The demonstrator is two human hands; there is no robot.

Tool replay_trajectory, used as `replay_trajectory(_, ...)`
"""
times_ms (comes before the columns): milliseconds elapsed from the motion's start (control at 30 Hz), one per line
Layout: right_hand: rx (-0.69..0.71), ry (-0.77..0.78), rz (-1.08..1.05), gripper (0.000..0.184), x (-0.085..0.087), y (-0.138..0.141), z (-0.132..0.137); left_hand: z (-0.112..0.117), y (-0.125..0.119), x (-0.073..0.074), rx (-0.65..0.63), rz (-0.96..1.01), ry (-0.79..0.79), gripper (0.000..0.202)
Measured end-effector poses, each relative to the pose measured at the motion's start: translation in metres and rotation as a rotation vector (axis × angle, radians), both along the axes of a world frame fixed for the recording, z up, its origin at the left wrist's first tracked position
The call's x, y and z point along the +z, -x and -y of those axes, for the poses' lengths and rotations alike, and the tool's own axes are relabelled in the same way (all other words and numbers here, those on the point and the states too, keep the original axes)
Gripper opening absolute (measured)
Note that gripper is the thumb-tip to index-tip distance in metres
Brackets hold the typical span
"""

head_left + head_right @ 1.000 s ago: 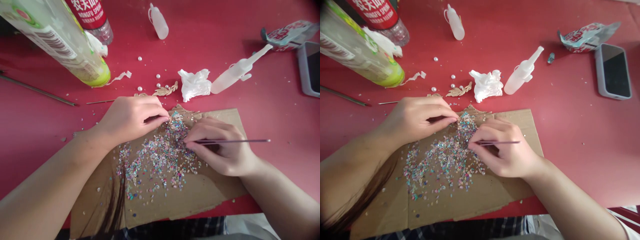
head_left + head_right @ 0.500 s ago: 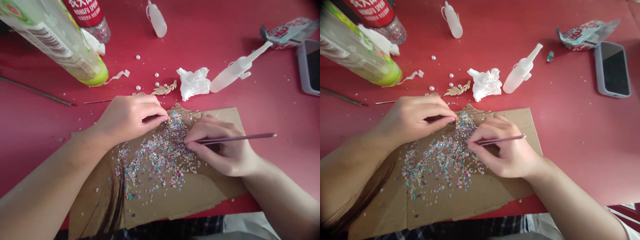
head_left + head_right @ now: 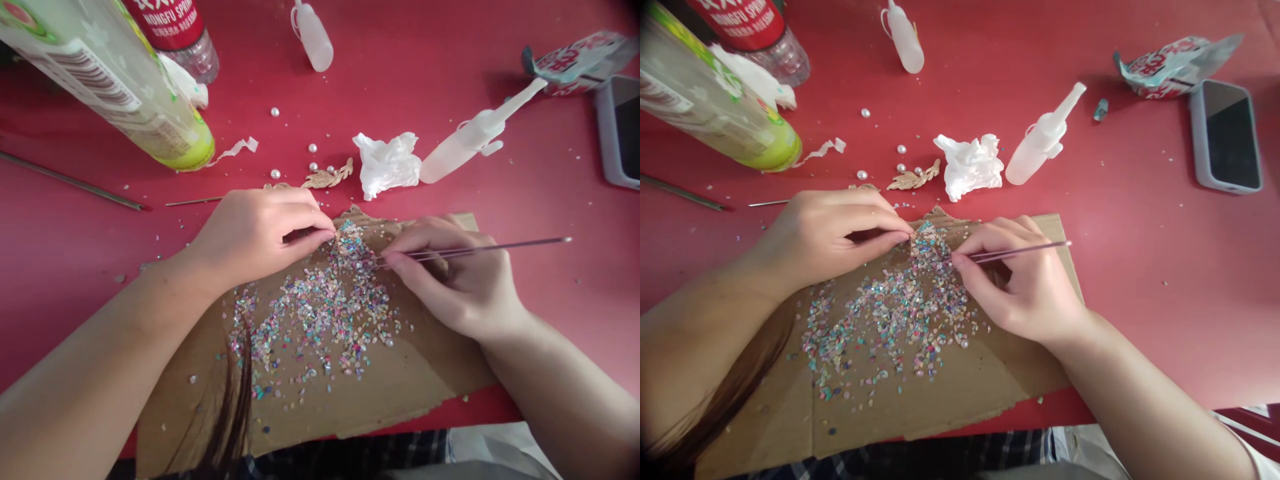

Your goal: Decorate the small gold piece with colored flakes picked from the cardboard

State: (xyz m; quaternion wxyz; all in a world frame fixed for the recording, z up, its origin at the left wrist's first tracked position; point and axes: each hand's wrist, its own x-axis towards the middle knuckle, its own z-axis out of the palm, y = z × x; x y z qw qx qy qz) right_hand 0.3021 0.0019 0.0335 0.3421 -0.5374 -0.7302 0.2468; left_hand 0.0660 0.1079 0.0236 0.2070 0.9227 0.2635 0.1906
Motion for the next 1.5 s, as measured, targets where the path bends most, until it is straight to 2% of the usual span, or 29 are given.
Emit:
replay_trajectory(67,0.005,0.019,-0.044,0.012,0.0003,-0.0007,0.0004,-0.0001,0.0001,-0.0001,-0.001,0.003,-0.004,0.024)
replay_trajectory(200,0.186,0.045,-0.023,0.013,0.0027,0.0005,0.0003,-0.0003,-0.0007,0.0,0.0,0.01,-0.01,0.023)
replay_trajectory(467,0.029,0.011,-0.064,0.011,-0.0014,0.0008,-0.0013,-0.0009,-0.001,-0.0003,0.003,0.0,-0.006,0.024)
replay_trajectory(567,0.052,-0.038,0.013,0.008,-0.0038,0.0032,-0.0018,-0.0003,-0.0013,-0.0004,-0.001,0.007,-0.013,0.024)
replay_trajectory(700,0.06,-0.034,0.068,0.015,-0.004,0.0049,-0.0019,0.0004,-0.0013,-0.0006,0.001,0.004,-0.011,0.023)
replay_trajectory(933,0.067,-0.027,0.047,0.017,-0.0014,0.0022,0.0004,0.0002,-0.0011,-0.0005,-0.005,0.024,-0.013,0.022)
replay_trajectory(1100,0.157,-0.013,0.017,0.013,0.0018,0.0025,0.0002,0.0007,-0.0012,0.0003,-0.012,0.026,-0.017,0.022)
replay_trajectory(1300,0.096,0.009,0.002,0.015,0.0026,0.0026,0.0001,0.0004,-0.0008,-0.0005,-0.006,0.022,-0.021,0.023)
replay_trajectory(1500,0.178,-0.005,0.057,0.014,0.0028,0.004,0.0003,0.0006,-0.0002,0.0002,0.0,0.019,-0.014,0.023)
